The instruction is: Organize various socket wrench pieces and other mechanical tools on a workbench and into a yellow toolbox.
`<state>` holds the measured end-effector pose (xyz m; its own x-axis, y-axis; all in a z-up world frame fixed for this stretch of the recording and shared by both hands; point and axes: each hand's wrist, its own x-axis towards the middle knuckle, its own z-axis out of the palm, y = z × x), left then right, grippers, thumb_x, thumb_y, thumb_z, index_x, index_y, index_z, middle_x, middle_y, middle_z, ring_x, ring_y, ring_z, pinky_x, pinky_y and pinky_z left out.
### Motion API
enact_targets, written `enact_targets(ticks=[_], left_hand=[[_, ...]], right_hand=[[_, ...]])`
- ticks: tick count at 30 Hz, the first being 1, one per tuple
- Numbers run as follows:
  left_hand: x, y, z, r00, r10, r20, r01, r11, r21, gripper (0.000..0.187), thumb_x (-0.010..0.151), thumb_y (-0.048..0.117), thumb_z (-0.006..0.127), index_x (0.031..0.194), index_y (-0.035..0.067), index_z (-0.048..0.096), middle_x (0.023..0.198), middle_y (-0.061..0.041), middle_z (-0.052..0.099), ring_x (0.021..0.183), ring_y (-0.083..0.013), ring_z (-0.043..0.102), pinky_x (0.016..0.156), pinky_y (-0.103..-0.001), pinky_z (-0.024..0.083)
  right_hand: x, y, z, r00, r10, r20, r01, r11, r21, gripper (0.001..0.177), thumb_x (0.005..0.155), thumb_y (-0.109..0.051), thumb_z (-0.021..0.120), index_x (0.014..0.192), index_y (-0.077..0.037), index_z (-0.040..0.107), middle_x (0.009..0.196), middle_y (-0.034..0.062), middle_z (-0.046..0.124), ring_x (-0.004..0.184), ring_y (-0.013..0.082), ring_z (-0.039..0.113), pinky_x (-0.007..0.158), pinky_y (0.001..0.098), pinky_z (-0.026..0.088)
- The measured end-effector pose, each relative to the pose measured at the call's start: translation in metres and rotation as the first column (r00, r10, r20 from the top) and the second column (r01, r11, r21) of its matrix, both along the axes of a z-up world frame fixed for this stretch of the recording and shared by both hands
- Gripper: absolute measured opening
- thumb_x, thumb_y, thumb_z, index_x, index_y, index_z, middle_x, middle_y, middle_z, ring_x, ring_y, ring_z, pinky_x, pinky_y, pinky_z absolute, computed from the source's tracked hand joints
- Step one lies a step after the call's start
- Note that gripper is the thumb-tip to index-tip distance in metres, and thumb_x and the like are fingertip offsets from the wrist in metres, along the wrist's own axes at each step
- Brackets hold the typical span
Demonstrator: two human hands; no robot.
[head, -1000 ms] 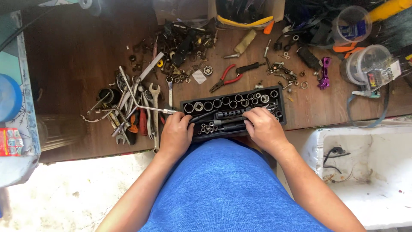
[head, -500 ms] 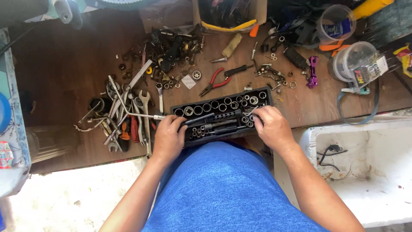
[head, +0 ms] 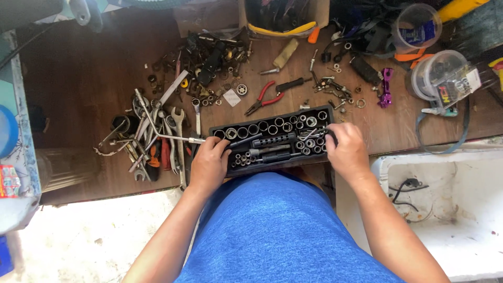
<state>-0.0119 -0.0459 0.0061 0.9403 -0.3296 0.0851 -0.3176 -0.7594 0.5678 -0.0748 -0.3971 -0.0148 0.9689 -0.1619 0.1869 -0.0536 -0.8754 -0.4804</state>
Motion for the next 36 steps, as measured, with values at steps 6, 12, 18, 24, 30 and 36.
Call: enact_targets(ticks=[6,12,18,24,30,36], left_hand=[[-0.001,0.004,-0.013,0.999,0.007,0.038,-0.007,1.000,-0.013,0.022,0.088,0.009,0.074,0.110,0.004,0.073,0.111,-0.014,0.065,0.099,-0.0347,0.066,0.085,-0.043,0.054],[-0.002,-0.001,-0.023,0.999,0.021,0.034,-0.021,1.000,-0.010,0.027,0.085,0.009,0.076,0.112,0.004,0.071,0.108,-0.016,0.063,0.099,-0.0362,0.065,0.085,-0.044,0.053],[-0.002,0.004,-0.025,0.985,0.164,0.057,-0.158,0.983,-0.091,0.035,0.081,0.012,0.082,0.110,0.002,0.066,0.111,-0.017,0.062,0.102,-0.0396,0.062,0.089,-0.045,0.051],[0.001,0.009,-0.028,0.981,0.193,0.032,-0.188,0.974,-0.123,0.038,0.077,0.014,0.085,0.108,0.003,0.066,0.109,-0.016,0.063,0.101,-0.0394,0.063,0.087,-0.044,0.052],[-0.002,0.015,-0.028,0.986,0.165,0.012,-0.162,0.980,-0.118,0.034,0.083,0.014,0.083,0.111,0.005,0.066,0.112,-0.014,0.064,0.102,-0.0366,0.065,0.087,-0.042,0.054],[-0.003,0.015,-0.013,0.987,0.153,0.049,-0.148,0.983,-0.105,0.040,0.082,0.014,0.082,0.117,0.004,0.064,0.117,-0.015,0.063,0.106,-0.0377,0.064,0.089,-0.043,0.053]], right_hand=[[0.016,0.043,0.020,0.986,0.166,0.012,-0.166,0.985,0.044,0.017,0.089,-0.008,0.071,0.105,-0.005,0.072,0.103,0.0136,0.068,0.104,0.0361,0.063,0.094,0.0454,0.051],[0.047,0.094,0.022,0.908,0.410,0.084,-0.416,0.907,0.071,0.020,0.088,-0.010,0.071,0.107,-0.005,0.072,0.106,0.0123,0.068,0.102,0.0327,0.063,0.092,0.0431,0.052],[0.052,0.114,0.014,0.849,0.528,-0.004,-0.527,0.847,-0.067,0.025,0.086,-0.014,0.072,0.109,-0.005,0.072,0.106,0.0055,0.070,0.103,0.0292,0.061,0.089,0.0433,0.050],[0.048,0.114,0.016,0.845,0.534,-0.005,-0.534,0.844,-0.047,0.031,0.086,-0.016,0.072,0.115,-0.006,0.072,0.112,0.0053,0.071,0.106,0.0293,0.059,0.093,0.0437,0.047],[0.051,0.122,0.026,0.850,0.526,0.033,-0.522,0.848,-0.088,0.034,0.081,-0.017,0.074,0.113,-0.004,0.072,0.114,0.0096,0.071,0.107,0.0315,0.059,0.094,0.0446,0.047],[0.052,0.102,0.029,0.906,0.401,0.131,-0.403,0.915,-0.013,0.025,0.087,-0.010,0.072,0.110,-0.002,0.072,0.111,0.0118,0.071,0.109,0.0319,0.062,0.097,0.0444,0.047]])
